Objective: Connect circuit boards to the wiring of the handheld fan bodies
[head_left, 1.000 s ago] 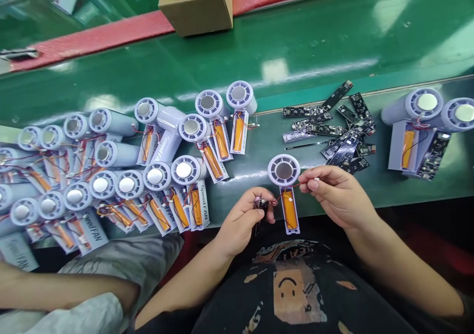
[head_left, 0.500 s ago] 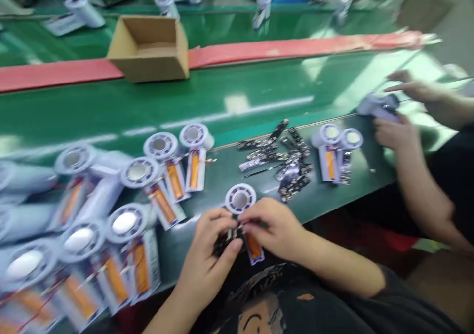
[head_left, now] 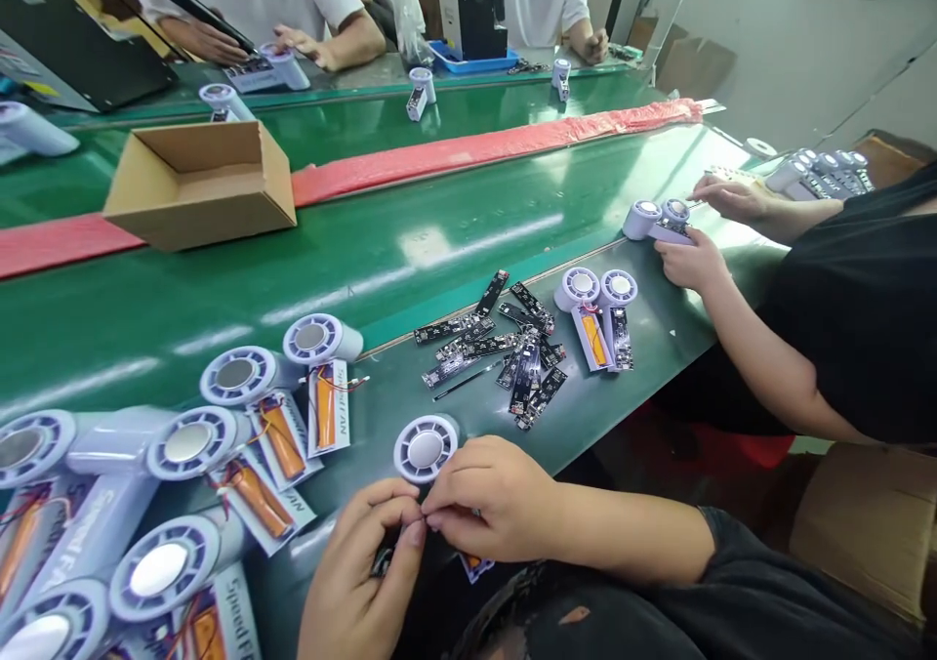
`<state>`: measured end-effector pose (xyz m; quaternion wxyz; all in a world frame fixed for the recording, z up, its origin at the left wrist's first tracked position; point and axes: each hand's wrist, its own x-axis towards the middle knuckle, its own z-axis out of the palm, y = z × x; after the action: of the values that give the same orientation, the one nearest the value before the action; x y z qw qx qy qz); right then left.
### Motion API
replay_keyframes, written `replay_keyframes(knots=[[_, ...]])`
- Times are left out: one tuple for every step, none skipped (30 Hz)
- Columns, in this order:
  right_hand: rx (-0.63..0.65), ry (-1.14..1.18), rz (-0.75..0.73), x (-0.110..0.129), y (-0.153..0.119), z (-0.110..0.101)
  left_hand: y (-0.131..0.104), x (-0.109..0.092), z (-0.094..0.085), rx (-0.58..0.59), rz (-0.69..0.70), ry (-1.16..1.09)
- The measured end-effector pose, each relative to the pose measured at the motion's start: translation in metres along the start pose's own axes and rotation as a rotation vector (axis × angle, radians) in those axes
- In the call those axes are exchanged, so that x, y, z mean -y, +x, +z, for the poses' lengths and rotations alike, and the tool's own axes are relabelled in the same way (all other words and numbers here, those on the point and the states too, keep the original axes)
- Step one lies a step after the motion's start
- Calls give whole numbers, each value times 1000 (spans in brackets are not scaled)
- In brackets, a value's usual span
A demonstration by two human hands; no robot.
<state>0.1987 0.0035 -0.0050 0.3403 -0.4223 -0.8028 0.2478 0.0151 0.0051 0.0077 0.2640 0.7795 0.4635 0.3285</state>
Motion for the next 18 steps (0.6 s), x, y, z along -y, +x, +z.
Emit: replay_keyframes(knots=[[-9, 8, 3, -1, 0, 1, -1, 1, 0, 6, -9, -8], [-22, 19, 4, -2, -1, 2, -2, 3, 1, 9, -18, -24], [-41, 32, 4, -2, -1, 2, -5, 4, 1, 13, -27, -47], [-65, 47, 2, -3, -2, 3, -8, 6, 2, 20, -39, -80], [-88, 63, -4, -3, -2, 4, -11, 8, 2, 31, -56, -118], [-109, 76, -11, -4, -2, 4, -15, 11, 3, 46, -76, -161], [-128, 83, -17, -4, -2, 4, -19, 14, 4, 64, -97, -204], [-140, 84, -21, -4, -2, 5, -22, 17, 5, 82, -121, -243], [-147, 78, -23, -5, -1, 4, -24, 19, 5, 90, -150, -273], [-152, 68, -28, -5, -1, 4, -26, 22, 6, 83, -182, -292], [-159, 58, -37, -6, 0, 3, -27, 24, 6, 74, -216, -299], [-166, 52, -50, -5, 0, 2, -27, 24, 6, 66, -251, -296], [-173, 48, -62, -4, 0, 0, -27, 22, 5, 61, -287, -285], [-179, 45, -69, -2, 0, -1, -26, 19, 4, 63, -322, -276], [-183, 45, -68, 1, -1, -3, -25, 15, 2, 69, -351, -269], [-186, 37, -43, 4, -1, -4, -24, 9, 1, 74, -389, -278], [-181, 31, -17, 5, -1, -5, -22, 4, 1, 70, -434, -310], [-181, 36, 11, 6, -1, -6, -19, 0, 1, 87, -472, -375]])
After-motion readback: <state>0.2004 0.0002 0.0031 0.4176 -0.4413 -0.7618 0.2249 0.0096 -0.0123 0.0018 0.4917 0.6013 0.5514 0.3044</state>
